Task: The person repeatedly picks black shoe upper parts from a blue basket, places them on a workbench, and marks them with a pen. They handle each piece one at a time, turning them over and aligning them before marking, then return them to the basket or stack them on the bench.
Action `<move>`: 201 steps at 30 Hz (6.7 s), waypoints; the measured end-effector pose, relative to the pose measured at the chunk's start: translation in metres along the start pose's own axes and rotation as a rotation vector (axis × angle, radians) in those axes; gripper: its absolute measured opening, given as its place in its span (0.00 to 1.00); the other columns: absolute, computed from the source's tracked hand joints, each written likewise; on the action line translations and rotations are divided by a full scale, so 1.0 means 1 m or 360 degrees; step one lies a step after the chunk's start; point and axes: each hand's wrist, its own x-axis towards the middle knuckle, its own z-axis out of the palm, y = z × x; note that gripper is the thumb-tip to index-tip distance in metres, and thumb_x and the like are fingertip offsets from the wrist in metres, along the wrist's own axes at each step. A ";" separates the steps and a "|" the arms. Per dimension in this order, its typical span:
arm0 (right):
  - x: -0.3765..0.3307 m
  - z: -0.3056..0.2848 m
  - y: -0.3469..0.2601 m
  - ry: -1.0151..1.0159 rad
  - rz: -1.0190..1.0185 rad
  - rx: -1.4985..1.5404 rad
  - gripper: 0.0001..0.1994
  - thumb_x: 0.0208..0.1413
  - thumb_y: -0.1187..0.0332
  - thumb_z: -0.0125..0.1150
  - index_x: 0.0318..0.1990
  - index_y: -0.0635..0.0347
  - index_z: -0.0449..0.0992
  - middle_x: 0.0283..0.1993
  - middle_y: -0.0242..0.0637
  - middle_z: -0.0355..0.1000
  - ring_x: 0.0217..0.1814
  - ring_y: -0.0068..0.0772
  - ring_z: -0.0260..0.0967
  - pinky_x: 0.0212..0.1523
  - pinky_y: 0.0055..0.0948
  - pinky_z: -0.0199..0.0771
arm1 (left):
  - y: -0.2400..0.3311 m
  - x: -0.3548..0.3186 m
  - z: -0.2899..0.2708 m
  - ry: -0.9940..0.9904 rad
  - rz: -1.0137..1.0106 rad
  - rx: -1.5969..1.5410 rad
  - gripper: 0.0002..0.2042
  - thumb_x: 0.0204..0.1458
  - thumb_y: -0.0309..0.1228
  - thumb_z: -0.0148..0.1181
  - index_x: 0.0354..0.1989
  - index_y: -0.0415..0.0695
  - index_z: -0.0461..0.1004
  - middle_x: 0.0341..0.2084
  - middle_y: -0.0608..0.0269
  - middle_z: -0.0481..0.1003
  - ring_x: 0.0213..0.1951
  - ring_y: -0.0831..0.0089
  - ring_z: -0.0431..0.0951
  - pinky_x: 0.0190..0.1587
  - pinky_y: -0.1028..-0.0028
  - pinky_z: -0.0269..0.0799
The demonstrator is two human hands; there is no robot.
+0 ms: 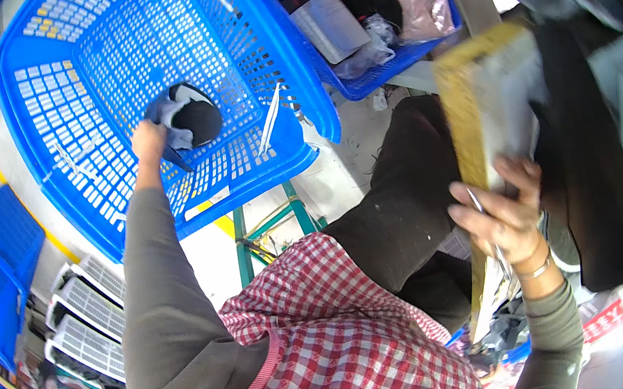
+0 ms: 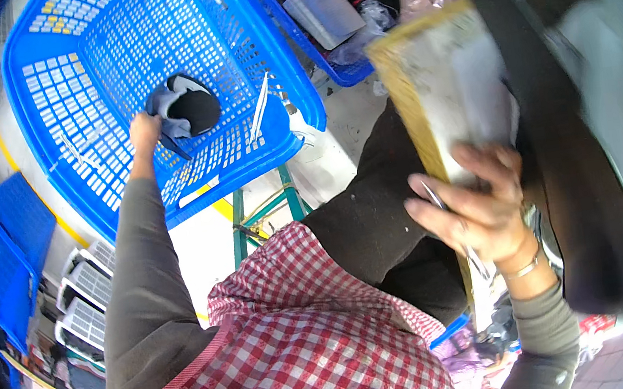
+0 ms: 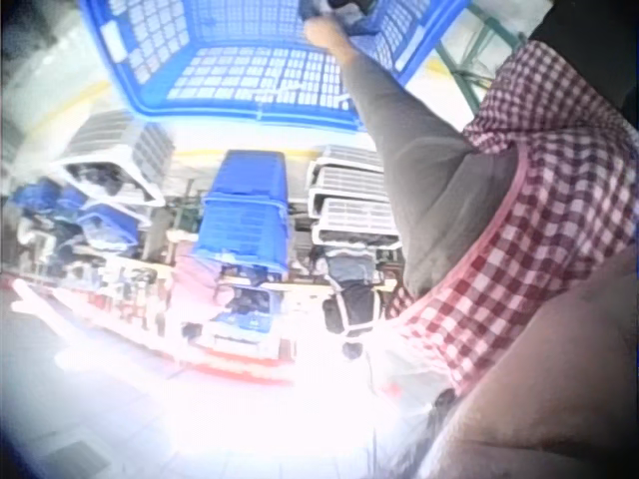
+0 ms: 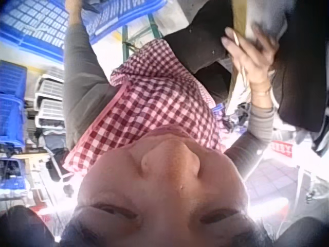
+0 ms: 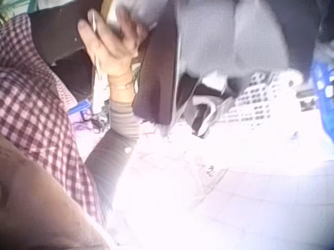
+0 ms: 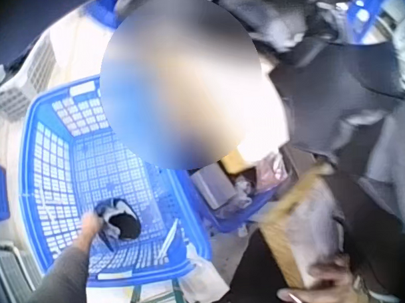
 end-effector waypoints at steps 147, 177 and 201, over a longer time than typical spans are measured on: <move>-0.390 -0.037 -0.220 0.2984 0.1224 0.1037 0.10 0.64 0.71 0.65 0.33 0.59 0.68 0.28 0.31 0.70 0.34 0.23 0.72 0.46 0.29 0.78 | 0.381 -0.772 -0.178 -0.1310 0.2611 -0.1397 0.11 0.60 0.27 0.67 0.48 0.34 0.79 0.40 0.60 0.81 0.41 0.76 0.80 0.47 0.74 0.74; -0.461 0.098 -0.123 0.1898 0.2224 0.0604 0.23 0.48 0.69 0.65 0.54 0.64 0.78 0.47 0.46 0.76 0.51 0.49 0.76 0.54 0.42 0.77 | 0.411 -0.625 -0.215 -0.2028 0.2006 -0.2121 0.18 0.64 0.20 0.53 0.61 0.28 0.67 0.56 0.44 0.77 0.55 0.56 0.81 0.57 0.58 0.83; -0.431 0.092 -0.114 0.2014 0.2765 -0.0198 0.10 0.38 0.79 0.62 0.32 0.61 0.74 0.33 0.43 0.75 0.39 0.49 0.78 0.37 0.43 0.80 | 0.404 -0.636 -0.186 -0.1779 0.2157 -0.1453 0.19 0.62 0.26 0.56 0.60 0.33 0.72 0.53 0.48 0.79 0.50 0.58 0.83 0.54 0.63 0.79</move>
